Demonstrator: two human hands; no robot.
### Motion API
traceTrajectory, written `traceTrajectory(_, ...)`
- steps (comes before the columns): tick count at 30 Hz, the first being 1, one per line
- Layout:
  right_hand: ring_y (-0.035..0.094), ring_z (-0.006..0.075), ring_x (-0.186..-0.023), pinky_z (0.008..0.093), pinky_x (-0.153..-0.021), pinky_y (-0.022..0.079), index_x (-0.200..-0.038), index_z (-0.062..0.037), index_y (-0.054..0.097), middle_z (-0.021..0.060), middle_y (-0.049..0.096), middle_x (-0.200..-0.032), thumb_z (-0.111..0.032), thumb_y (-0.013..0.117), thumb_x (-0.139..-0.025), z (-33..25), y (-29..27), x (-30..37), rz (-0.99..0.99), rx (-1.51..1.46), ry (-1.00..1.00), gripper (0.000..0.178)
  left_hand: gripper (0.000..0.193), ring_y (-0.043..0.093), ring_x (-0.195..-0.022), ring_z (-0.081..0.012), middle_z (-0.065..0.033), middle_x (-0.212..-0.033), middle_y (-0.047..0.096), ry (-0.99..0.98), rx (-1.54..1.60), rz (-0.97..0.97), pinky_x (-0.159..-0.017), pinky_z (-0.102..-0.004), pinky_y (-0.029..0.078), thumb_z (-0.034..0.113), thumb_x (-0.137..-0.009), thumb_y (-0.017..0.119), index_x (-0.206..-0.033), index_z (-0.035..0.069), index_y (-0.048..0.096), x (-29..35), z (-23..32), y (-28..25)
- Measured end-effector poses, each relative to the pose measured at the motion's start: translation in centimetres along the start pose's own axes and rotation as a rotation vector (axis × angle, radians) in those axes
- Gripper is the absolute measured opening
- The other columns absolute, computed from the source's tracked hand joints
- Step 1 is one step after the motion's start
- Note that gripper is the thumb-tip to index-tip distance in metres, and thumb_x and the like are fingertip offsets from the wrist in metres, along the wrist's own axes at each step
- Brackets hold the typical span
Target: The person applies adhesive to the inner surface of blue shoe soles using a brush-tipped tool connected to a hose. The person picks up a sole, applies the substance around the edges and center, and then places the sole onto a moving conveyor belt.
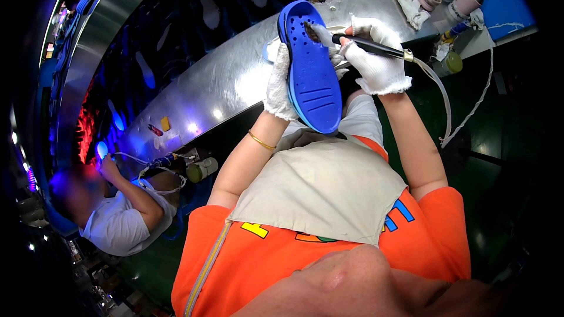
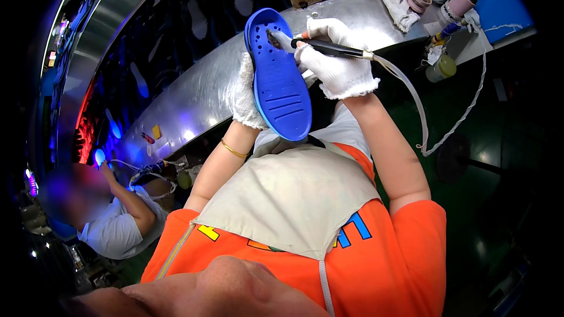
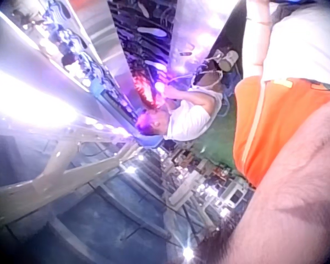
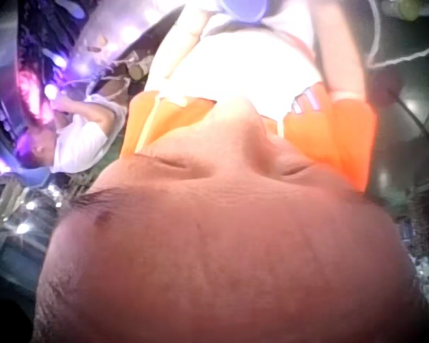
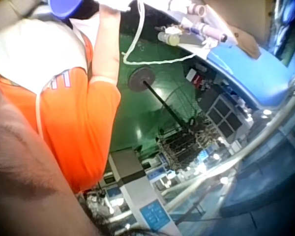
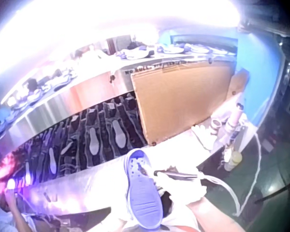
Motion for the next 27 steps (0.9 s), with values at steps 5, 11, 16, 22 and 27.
traceTrajectory(5, 0.063, 0.0118, -0.076, 0.0239, -0.069, 0.051, -0.092, 0.0004, 0.057, 0.0062, 0.062, -0.083, 0.005, 0.065, -0.074, -0.4, 2.3, 0.7, -0.125, -0.047, -0.095, 0.02, 0.065, 0.054, -0.111, -0.0283, -0.0147, -0.125, 0.051, 0.087, -0.121, 0.133, -0.098, -0.0411, 0.044, 0.056, -0.09, 0.041, -0.135, 0.008, 0.036, -1.1, -0.5, -2.1)
traceTrajectory(11, 0.064, 0.0122, -0.075, 0.0244, -0.07, 0.051, -0.091, 0.0024, 0.057, 0.0089, 0.063, -0.084, 0.005, 0.061, -0.074, -1.3, 2.0, 1.0, -0.087, -0.079, 0.044, 0.018, 0.065, 0.054, -0.108, -0.0245, -0.0111, -0.119, 0.054, 0.163, -0.127, 0.15, -0.093, -0.0421, 0.046, 0.061, -0.088, 0.041, -0.128, 0.01, 0.043, -1.5, 0.6, -2.0)
traceTrajectory(16, 0.062, 0.0115, -0.077, 0.0247, -0.071, 0.051, -0.089, 0.0, 0.06, 0.0064, 0.062, -0.084, 0.006, 0.064, -0.072, -0.8, 3.0, 2.1, -0.155, -0.016, -0.069, 0.019, 0.072, 0.059, -0.099, -0.0261, -0.0134, -0.113, 0.057, 0.224, -0.129, 0.197, -0.088, -0.0405, 0.05, 0.067, -0.086, 0.037, -0.125, 0.008, 0.047, -1.8, 1.1, -1.6)
traceTrajectory(22, 0.061, 0.0126, -0.078, 0.0255, -0.073, 0.049, -0.087, -0.0014, 0.061, 0.0064, 0.063, -0.083, 0.002, 0.067, -0.071, -0.6, 2.8, 2.3, -0.138, 0.052, -0.041, 0.018, 0.076, 0.061, -0.094, -0.0258, -0.0141, -0.109, 0.06, 0.189, -0.106, 0.039, -0.083, -0.0389, 0.052, 0.069, -0.085, 0.034, -0.121, 0.005, 0.05, -1.9, 2.1, -0.5)
traceTrajectory(27, 0.059, 0.0112, -0.078, 0.0255, -0.072, 0.048, -0.084, -0.0022, 0.063, 0.0058, 0.061, -0.082, -0.002, 0.067, -0.073, -1.7, 2.6, 2.6, -0.259, -0.067, 0.23, 0.012, 0.077, 0.059, -0.101, -0.0273, -0.0127, -0.114, 0.059, 0.313, -0.247, 0.151, -0.09, -0.0411, 0.049, 0.07, -0.083, 0.036, -0.124, 0.007, 0.049, -1.8, 3.2, 0.3)
Point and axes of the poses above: each hand's wrist, its own x-axis away from the middle knuckle, its own y-axis out of the palm, z = x × y, the point moved 2 cm from there along -x, towards the middle knuckle
